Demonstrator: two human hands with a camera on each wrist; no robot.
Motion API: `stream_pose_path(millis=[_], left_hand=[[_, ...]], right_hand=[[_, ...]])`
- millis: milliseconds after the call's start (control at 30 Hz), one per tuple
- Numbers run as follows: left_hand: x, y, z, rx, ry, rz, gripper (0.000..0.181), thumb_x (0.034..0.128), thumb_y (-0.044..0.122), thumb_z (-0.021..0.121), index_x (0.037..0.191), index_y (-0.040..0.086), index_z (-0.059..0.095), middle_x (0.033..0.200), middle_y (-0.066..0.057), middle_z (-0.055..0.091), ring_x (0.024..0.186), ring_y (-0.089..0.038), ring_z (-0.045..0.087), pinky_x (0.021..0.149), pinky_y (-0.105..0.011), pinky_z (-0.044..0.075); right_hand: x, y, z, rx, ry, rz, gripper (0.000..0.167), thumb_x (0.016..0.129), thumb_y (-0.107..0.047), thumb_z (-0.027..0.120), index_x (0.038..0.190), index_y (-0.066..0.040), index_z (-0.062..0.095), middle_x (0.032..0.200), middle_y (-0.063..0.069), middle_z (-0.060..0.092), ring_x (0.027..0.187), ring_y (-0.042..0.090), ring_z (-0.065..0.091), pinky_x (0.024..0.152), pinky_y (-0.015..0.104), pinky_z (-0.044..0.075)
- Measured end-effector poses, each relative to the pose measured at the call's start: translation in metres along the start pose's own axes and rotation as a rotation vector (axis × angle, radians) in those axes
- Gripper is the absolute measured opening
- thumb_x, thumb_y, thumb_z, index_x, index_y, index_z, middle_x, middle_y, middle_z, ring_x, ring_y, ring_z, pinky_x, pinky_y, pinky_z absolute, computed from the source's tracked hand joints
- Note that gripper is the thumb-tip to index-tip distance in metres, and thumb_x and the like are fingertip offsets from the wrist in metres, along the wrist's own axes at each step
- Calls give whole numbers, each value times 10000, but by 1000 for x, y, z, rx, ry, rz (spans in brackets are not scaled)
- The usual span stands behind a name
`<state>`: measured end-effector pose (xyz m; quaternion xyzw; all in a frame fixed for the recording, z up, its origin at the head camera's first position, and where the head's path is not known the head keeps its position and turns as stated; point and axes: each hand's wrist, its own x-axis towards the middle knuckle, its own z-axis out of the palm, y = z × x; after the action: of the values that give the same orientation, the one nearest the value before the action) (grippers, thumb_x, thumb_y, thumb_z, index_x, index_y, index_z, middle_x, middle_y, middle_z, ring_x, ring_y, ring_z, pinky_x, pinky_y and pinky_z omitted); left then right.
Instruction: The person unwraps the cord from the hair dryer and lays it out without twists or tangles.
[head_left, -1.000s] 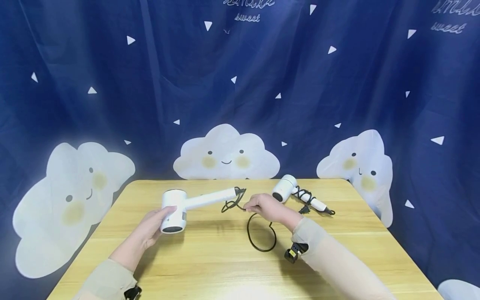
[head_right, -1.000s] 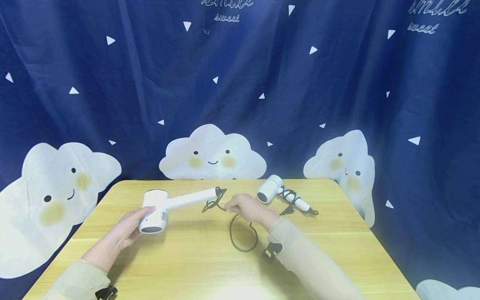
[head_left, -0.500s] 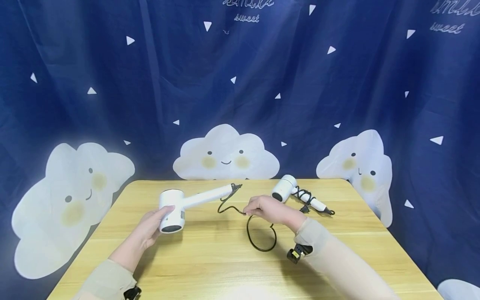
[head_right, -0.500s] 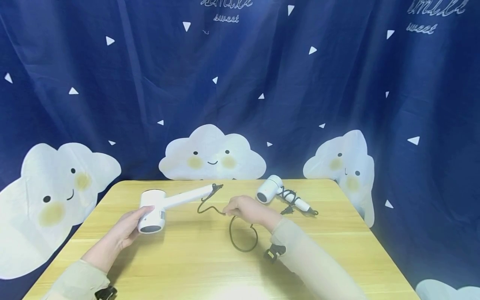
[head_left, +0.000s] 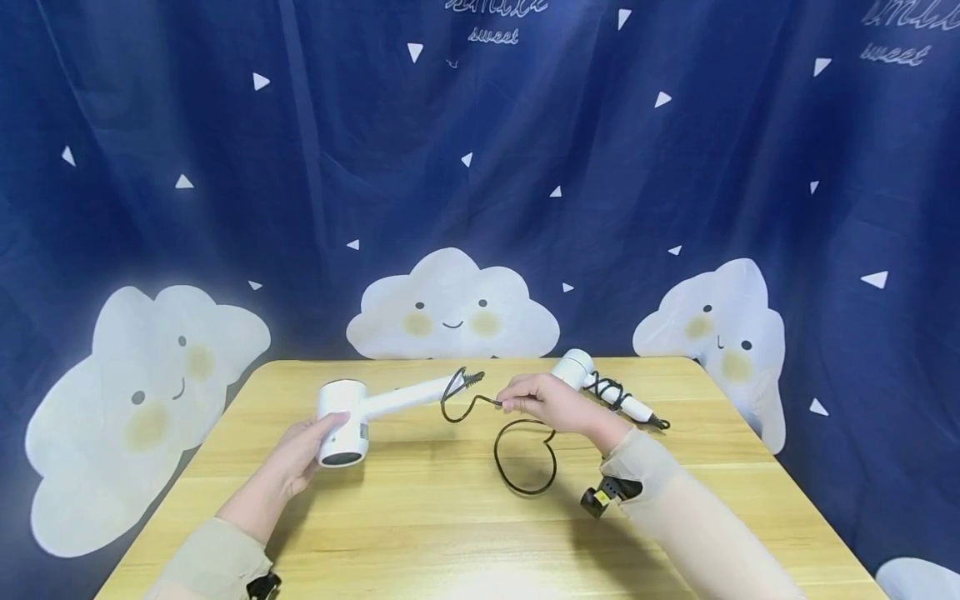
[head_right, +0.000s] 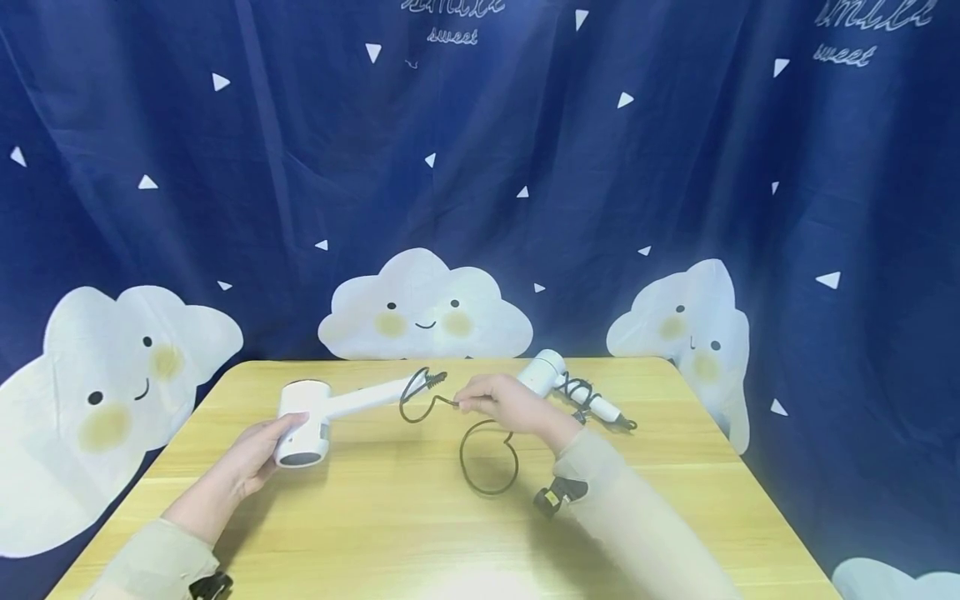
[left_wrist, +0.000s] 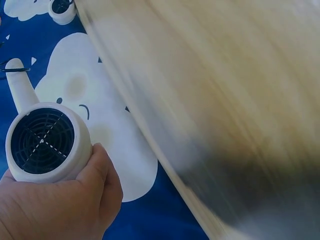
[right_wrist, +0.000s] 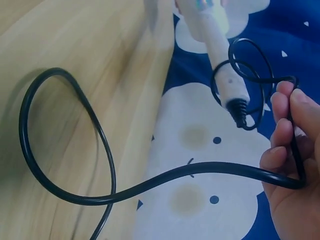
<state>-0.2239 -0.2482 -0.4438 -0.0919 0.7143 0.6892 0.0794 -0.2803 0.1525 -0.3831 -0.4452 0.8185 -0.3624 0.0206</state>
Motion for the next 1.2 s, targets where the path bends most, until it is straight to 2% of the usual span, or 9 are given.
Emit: stream_pose_path(millis=[133,267,467,567,633,767,867,1067,1200], left_hand=[[-1,-2,0,-8,-5,1,578,1009,316,568,1311,-156,427,904,11,680,825,-112,660,749,-241,549],[0,-6,1,-18,-12,-3,570,1010,295,570,1318,-161,421,906,4,690,827,-114,673,758,-249,559],[1,-7,1,-8,-13,9,581,1008,286,570,1334,-169,413,917,2,697,837,-111,675,767,-243,558],[2,-7,1,-2,-12,15,581,1003,284,577,1329,-171,418,919,-2,695,837,-114,673,765,-240,556],[2,-6,1,2,-13,14,583,1003,282,578,1330,-170,413,924,-3,691,839,-113,671,766,-239,556],[1,-6,2,-1,-17,11,585,997,269,587,1337,-171,404,932,-10,690,842,-121,673,769,-246,560],[1,-6,2,-1,-20,10,590,990,267,599,1336,-170,406,937,-21,691,843,-129,674,766,-251,563],[0,-7,3,9,-26,4,607,981,277,612,1345,-163,404,950,-27,687,852,-135,670,763,-251,559],[0,-7,3,12,-32,2,613,979,278,613,1350,-161,399,956,-28,689,855,-136,670,765,-249,558]], right_hand=[[-2,-3,-5,61,29,14,190,973,-69,618,1102,-3,741,1019,111,716,950,174,665,861,315,558],[-2,-5,-8,101,76,14,186,967,-30,615,1099,25,735,1006,141,717,908,245,662,815,306,562],[-1,-1,-13,98,204,2,157,950,25,617,1052,36,735,922,144,709,797,233,627,709,259,541],[0,-1,-17,97,255,49,150,959,46,595,1028,53,728,917,153,698,754,221,595,668,257,523],[0,-11,-22,125,278,79,156,968,55,576,1029,75,718,943,195,690,748,211,588,668,283,529],[0,-10,-26,166,336,84,155,984,5,584,1029,56,724,980,183,700,775,169,601,689,277,537],[1,-1,-25,171,383,58,160,985,-26,597,1041,36,733,967,163,707,796,137,605,695,246,530],[2,-1,-26,184,431,97,176,988,-18,587,1065,66,720,968,205,696,802,119,573,703,234,509],[2,3,-28,176,460,131,189,988,-13,587,1082,98,707,992,210,696,820,152,574,707,234,505]])
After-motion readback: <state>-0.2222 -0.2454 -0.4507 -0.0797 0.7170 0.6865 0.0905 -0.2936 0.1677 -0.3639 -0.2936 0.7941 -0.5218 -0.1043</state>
